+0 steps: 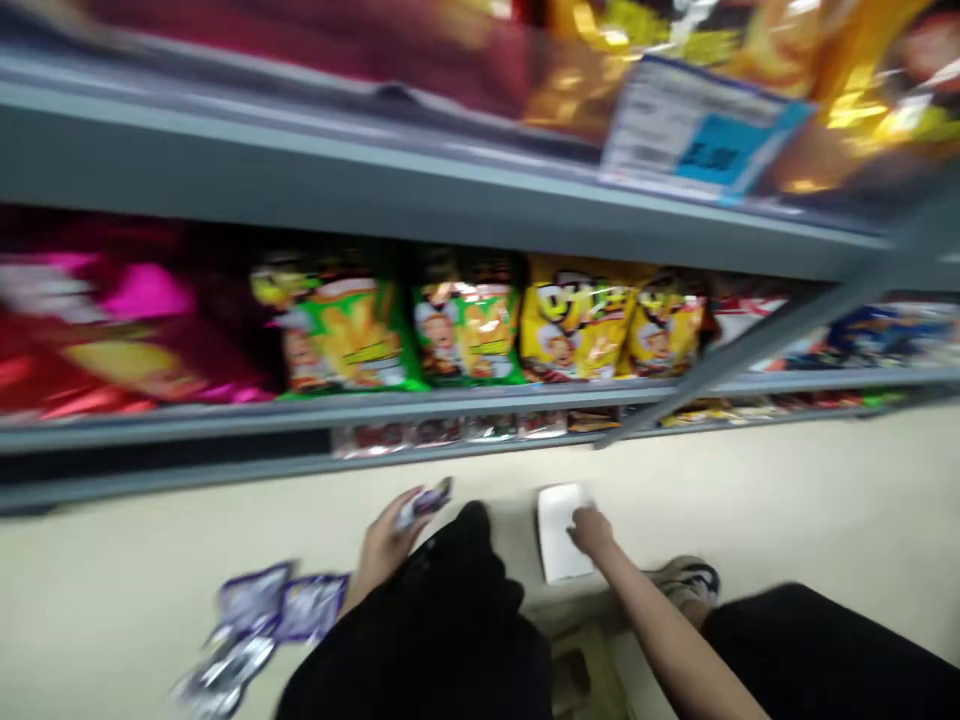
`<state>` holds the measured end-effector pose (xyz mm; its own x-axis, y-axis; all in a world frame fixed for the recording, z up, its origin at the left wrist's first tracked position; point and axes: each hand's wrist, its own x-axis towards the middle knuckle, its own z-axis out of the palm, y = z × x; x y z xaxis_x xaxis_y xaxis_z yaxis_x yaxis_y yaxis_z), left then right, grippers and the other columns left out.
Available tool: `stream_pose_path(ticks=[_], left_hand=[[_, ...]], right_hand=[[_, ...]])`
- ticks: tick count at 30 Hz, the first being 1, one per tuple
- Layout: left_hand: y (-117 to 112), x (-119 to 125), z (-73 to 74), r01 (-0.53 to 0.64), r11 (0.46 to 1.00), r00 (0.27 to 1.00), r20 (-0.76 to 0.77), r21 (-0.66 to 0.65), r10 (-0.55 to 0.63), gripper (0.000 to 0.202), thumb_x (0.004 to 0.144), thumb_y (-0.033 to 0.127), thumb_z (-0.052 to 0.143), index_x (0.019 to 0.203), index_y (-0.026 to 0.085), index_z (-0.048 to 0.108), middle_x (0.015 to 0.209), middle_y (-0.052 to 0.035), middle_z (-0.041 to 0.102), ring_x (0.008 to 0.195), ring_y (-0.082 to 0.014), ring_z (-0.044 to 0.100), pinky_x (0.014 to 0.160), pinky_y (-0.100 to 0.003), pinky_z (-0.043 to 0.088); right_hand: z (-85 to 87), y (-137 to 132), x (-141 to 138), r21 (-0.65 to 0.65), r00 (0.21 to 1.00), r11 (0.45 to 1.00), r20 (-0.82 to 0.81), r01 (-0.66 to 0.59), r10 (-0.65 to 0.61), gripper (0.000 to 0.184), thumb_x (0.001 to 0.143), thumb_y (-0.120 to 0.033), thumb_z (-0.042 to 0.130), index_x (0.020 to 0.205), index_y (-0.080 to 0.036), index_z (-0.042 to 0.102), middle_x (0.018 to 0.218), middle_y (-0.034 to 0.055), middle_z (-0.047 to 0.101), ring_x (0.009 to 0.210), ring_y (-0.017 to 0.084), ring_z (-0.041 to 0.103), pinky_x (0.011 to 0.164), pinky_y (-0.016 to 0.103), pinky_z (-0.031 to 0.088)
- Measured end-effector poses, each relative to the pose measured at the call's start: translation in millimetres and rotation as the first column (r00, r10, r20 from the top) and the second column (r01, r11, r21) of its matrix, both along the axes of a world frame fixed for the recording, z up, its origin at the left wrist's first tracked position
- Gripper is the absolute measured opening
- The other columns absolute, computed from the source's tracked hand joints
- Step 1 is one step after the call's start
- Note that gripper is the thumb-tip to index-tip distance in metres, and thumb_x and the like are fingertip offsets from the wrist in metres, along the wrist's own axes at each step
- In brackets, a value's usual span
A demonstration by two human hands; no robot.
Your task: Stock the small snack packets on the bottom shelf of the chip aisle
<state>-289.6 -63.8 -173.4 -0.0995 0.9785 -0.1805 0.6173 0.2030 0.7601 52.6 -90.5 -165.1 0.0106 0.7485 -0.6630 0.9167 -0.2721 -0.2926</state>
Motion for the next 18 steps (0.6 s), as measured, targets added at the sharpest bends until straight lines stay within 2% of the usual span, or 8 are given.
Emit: stream_pose_path(ticks=[2, 4, 7, 9, 11, 13, 15, 18], left_hand=[[13.8, 11.6, 10.8, 0.21, 0.974, 0.964, 0.181, -0.085, -0.192, 0.063, 0.069, 0.045, 0.071, 0.126, 0.023, 0.058, 0.12, -0.007, 0.068, 0.115, -0.0307, 0.061, 0.103, -0.042, 0.044], [27.4, 30.1, 15.8, 0.322, 0.939, 0.895, 0.362, -0.119, -0.261, 0.084, 0.063, 0.041, 0.081, 0.138, 0.019, 0.05, 0.111, -0.0104, 0.07, 0.103, -0.028, 0.064, 0.094, -0.038, 0.048], [35.9, 53.4, 6.2, 0.364, 0.927, 0.736, 0.637, -0.086, -0.23, 0.106, 0.066, 0.035, 0.083, 0.152, 0.017, 0.025, 0.089, -0.0071, 0.069, 0.084, -0.0215, 0.066, 0.078, -0.031, 0.05], [34.1, 50.5, -11.5, 0.333, 0.938, 0.708, 0.682, -0.095, -0.182, 0.102, 0.068, 0.033, 0.083, 0.152, 0.018, 0.026, 0.094, -0.0092, 0.069, 0.087, -0.0214, 0.066, 0.079, -0.031, 0.05], [26.7, 25.5, -33.6, 0.105, 0.973, 0.86, 0.511, -0.203, 0.014, 0.079, 0.075, 0.035, 0.077, 0.144, 0.019, 0.041, 0.109, -0.0131, 0.067, 0.1, -0.0223, 0.064, 0.088, -0.033, 0.049], [11.1, -16.7, -54.0, -0.285, 0.915, 0.936, 0.122, -0.286, 0.329, 0.057, 0.083, 0.035, 0.068, 0.134, 0.017, 0.05, 0.126, -0.0165, 0.06, 0.116, -0.0246, 0.056, 0.098, -0.035, 0.045], [-13.6, -63.1, -69.2, -0.543, 0.786, 0.84, -0.181, -0.297, 0.512, 0.06, 0.085, 0.033, 0.063, 0.136, 0.01, 0.045, 0.138, -0.0239, 0.047, 0.132, -0.0321, 0.043, 0.105, -0.042, 0.038], [-58.6, -115.3, -84.7, -0.677, 0.65, 0.727, -0.447, -0.345, 0.521, 0.081, 0.082, 0.042, 0.061, 0.142, 0.0, 0.027, 0.135, -0.0341, 0.043, 0.132, -0.0455, 0.037, 0.098, -0.055, 0.039]], right_hand=[[11.1, 27.9, -27.1, 0.159, 0.985, 0.984, -0.134, -0.084, 0.106, 0.04, 0.099, -0.032, 0.045, 0.135, -0.016, 0.051, 0.138, 0.0156, 0.055, 0.127, 0.024, 0.053, 0.107, 0.041, 0.041], [20.3, 50.0, -57.3, 0.329, 0.89, 0.941, -0.402, -0.082, 0.218, 0.052, 0.096, -0.042, 0.052, 0.142, -0.02, 0.044, 0.143, 0.0098, 0.052, 0.13, 0.021, 0.05, 0.109, 0.035, 0.04], [24.0, 69.1, -87.8, 0.3, 0.72, 0.953, -0.655, -0.029, 0.228, 0.057, 0.076, -0.054, 0.071, 0.116, -0.015, 0.065, 0.109, 0.009, 0.072, 0.097, 0.025, 0.066, 0.087, 0.035, 0.052], [17.1, 73.2, -87.8, 0.205, 0.733, 0.978, -0.661, -0.031, 0.161, 0.05, 0.07, -0.058, 0.073, 0.091, -0.013, 0.072, 0.087, 0.0088, 0.075, 0.08, 0.026, 0.068, 0.076, 0.035, 0.052], [3.1, 71.0, -69.7, 0.139, 0.731, 0.99, -0.678, 0.028, 0.075, 0.048, 0.066, -0.056, 0.075, 0.088, -0.014, 0.074, 0.088, 0.0091, 0.076, 0.081, 0.028, 0.068, 0.078, 0.037, 0.052], [-15.9, 63.2, -37.5, 0.036, 0.74, 0.985, -0.665, 0.168, -0.102, 0.048, 0.062, -0.054, 0.077, 0.09, -0.015, 0.075, 0.092, 0.0097, 0.076, 0.088, 0.03, 0.069, 0.085, 0.039, 0.052], [-35.1, 51.0, 1.2, -0.075, 0.748, 0.943, -0.589, 0.324, -0.304, 0.051, 0.058, -0.053, 0.08, 0.093, -0.015, 0.076, 0.094, 0.0111, 0.076, 0.09, 0.031, 0.07, 0.086, 0.042, 0.053], [-53.8, 29.5, 51.2, -0.149, 0.747, 0.886, -0.487, 0.439, -0.453, 0.045, 0.053, -0.054, 0.08, 0.075, -0.015, 0.075, 0.08, 0.0122, 0.075, 0.079, 0.032, 0.07, 0.071, 0.042, 0.056]])
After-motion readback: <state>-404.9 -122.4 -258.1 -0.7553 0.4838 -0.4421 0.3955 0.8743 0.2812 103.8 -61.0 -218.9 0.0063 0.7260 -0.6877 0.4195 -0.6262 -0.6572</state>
